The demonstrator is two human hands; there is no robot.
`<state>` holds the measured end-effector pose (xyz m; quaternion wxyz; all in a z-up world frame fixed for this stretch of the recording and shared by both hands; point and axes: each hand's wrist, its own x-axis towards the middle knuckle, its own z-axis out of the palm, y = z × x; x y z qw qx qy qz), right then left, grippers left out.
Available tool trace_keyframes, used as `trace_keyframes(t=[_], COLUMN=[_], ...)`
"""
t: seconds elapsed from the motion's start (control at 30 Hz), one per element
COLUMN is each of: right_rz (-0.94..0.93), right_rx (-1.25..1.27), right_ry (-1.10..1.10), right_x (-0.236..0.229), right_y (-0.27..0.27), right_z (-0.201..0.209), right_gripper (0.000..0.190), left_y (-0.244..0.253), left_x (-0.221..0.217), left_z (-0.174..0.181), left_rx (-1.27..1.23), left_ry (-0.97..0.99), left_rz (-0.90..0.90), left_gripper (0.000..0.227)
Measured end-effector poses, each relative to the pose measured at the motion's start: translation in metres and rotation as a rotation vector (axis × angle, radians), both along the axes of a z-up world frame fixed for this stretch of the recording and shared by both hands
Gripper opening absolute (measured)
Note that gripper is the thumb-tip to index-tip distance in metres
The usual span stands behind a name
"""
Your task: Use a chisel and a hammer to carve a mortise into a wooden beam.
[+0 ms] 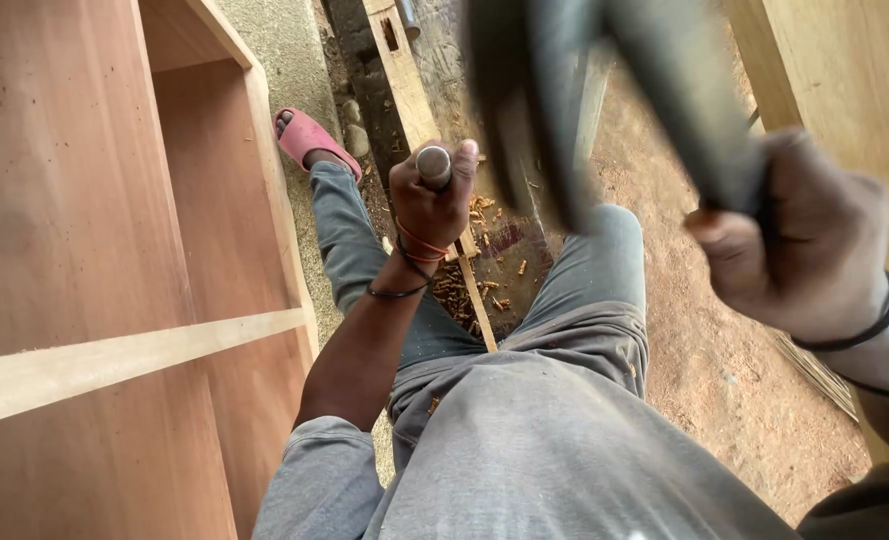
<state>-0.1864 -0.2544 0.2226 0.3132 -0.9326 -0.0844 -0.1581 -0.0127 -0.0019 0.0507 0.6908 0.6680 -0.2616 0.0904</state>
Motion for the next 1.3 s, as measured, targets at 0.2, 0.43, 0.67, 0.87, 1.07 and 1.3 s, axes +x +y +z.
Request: trace_keyframes(t=[0.2,0.43,0.67,0.87,1.07,1.3], right_rz=[0.047,0.071,0.038,0.047,0.069,0.000], right_rx=[-0.266,-0.409,-0.124,-0.394,-0.125,-0.372], right_ry=[0.405,0.464,0.106,0.452,0.157,0.566], right_x=[0.026,0.017,0.016,0.011,0.000,0.006], right_y=[0.043,0.028,0.030,0.020,0.021,0.029], right_z=[-0.019,-0.008,-0.023,-0.035,-0.041,-0.052], right_gripper=[0.044,0.048,0.042,0.044,0.047,0.049], left_y=[-0.002,0.001,0.007,0.005,0.010,0.002], left_x=[0.000,0.009,0.009,0.004,0.000,-0.001], left_z=[-0.005,-0.019,-0.027,-0.028,-0.025,-0.036], left_rx=[0.082,0.292,0.137,0.309,0.159,-0.027], left_ry=[0.080,-0.277,-0.134,-0.395,-0.333,-0.101], left_rz=[0.085,0.207,0.033,0.236,0.109,-0.022], left_gripper=[0.036,0.016,0.013,0.015,0.022,0.029])
